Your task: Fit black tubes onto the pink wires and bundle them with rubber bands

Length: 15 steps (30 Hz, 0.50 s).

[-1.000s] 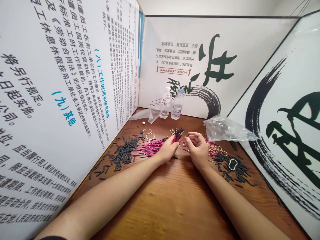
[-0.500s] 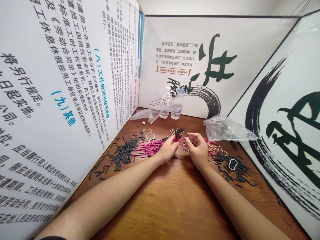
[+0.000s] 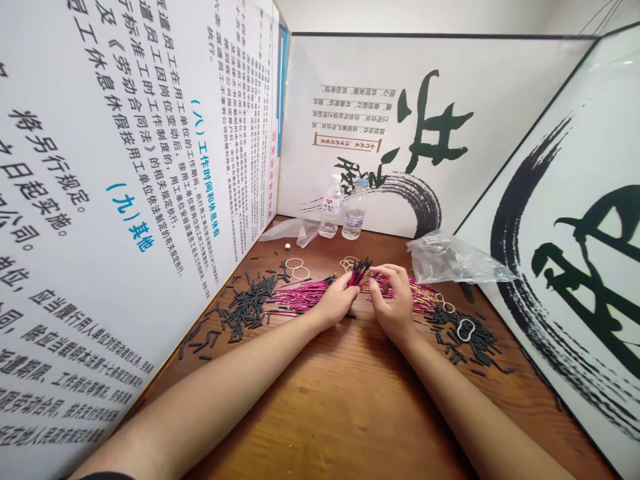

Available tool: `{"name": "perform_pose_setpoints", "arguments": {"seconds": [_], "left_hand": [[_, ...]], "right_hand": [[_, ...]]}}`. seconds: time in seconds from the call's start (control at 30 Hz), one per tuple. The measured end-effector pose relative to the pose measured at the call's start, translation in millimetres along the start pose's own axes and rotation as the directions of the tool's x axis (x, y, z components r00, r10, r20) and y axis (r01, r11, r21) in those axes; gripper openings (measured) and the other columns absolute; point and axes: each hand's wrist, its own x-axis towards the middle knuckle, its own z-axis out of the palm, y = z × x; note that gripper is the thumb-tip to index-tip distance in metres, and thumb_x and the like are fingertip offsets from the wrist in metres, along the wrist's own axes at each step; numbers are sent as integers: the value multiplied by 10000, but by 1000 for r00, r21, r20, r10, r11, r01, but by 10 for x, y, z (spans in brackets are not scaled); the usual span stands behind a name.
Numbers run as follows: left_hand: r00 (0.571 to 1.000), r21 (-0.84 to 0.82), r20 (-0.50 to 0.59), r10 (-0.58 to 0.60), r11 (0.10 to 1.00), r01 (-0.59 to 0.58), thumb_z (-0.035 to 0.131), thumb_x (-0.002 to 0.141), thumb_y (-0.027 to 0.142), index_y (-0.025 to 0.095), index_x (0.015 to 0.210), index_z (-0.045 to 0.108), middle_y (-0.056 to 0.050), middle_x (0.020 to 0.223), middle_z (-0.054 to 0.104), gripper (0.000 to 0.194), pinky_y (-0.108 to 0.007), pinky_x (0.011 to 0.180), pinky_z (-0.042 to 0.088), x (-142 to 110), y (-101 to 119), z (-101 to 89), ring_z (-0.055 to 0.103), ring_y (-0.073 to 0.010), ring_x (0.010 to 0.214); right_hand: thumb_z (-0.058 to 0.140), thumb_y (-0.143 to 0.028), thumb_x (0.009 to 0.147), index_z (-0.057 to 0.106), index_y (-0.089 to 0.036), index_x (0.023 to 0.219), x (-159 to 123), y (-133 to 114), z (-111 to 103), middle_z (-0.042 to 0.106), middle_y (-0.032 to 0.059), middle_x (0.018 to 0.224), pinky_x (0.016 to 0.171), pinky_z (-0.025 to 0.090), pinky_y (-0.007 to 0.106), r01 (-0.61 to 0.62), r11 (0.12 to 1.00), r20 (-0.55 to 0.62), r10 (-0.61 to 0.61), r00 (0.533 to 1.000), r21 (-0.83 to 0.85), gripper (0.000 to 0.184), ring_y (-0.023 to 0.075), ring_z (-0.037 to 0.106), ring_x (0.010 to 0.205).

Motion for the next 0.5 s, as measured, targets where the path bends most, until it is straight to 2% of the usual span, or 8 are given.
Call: {"name": "perform_pose_setpoints", "arguments": {"seconds": [0.17, 0.33, 0.5], "left_hand": [[993, -126, 30, -111, 985, 114, 451, 732, 144, 169, 908, 469, 97, 502, 281, 178, -199, 406, 119, -19, 43, -17, 188, -46, 390], [988, -199, 34, -148, 968, 151, 430, 758, 173, 192, 859, 404, 100, 528, 266, 106, -182, 402, 92, -4, 32, -30, 171, -37, 381], [988, -209, 42, -152, 965, 157, 443, 786, 195, 196, 839, 388, 95, 532, 293, 77, -178, 403, 105, 3, 22, -27, 197, -37, 382]], "right_hand": [[554, -227, 836, 583, -195, 896, 18, -34, -13, 526, 73, 978, 642, 451, 310, -9, 1000, -43, 10, 999, 24, 74, 192, 527, 868], [529, -227, 835, 560, -201, 852, 16, -38, -13, 537, 65, 944, 694, 450, 326, -36, 998, -54, 39, 998, 56, 44, 196, 529, 873], [542, -291, 846, 555, -200, 885, -12, -26, 22, 575, 29, 835, 655, 446, 295, -212, 951, 11, 215, 977, 226, 99, 153, 536, 710]]}}
